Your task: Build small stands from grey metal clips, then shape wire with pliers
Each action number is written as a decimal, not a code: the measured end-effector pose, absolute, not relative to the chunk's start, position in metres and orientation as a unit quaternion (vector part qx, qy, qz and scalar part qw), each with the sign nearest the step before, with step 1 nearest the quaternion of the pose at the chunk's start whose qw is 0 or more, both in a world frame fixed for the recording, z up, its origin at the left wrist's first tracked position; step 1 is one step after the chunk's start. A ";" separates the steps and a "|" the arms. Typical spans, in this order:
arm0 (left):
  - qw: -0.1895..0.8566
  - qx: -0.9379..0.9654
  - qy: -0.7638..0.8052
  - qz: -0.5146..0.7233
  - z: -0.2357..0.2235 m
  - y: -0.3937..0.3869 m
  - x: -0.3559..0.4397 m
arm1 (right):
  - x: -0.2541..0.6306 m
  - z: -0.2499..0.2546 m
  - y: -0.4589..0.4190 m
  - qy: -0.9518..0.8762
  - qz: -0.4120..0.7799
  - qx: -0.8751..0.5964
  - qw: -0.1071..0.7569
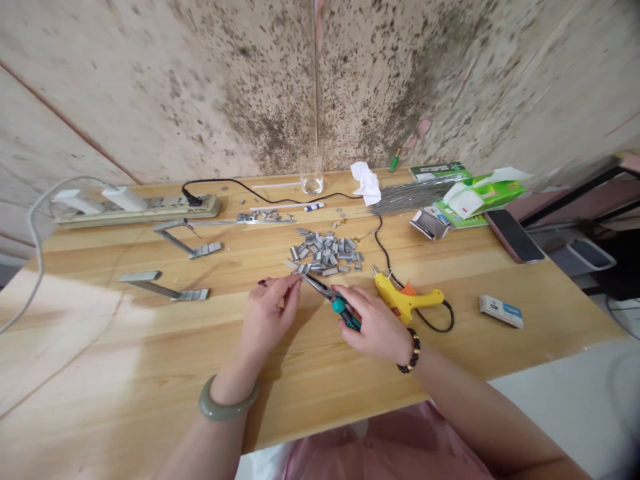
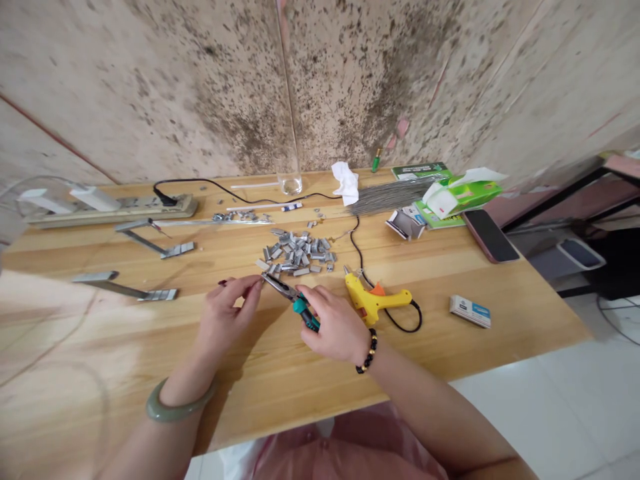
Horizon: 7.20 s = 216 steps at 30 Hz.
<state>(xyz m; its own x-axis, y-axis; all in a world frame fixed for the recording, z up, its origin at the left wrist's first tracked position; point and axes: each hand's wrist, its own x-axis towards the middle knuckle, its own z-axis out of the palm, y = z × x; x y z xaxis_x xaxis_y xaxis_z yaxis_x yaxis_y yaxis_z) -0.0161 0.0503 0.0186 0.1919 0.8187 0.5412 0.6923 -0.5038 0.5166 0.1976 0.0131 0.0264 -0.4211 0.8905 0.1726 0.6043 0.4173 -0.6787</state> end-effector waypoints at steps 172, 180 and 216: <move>0.089 0.710 0.493 0.495 0.031 0.038 -0.011 | 0.197 0.029 0.010 -0.799 0.264 -0.426 0.333; 0.071 0.742 0.472 0.471 0.026 0.039 -0.012 | 0.197 0.028 0.010 -0.800 0.266 -0.425 0.331; 0.596 0.450 0.333 0.576 0.041 0.045 -0.018 | 0.199 0.037 0.009 -0.797 0.293 -0.390 0.356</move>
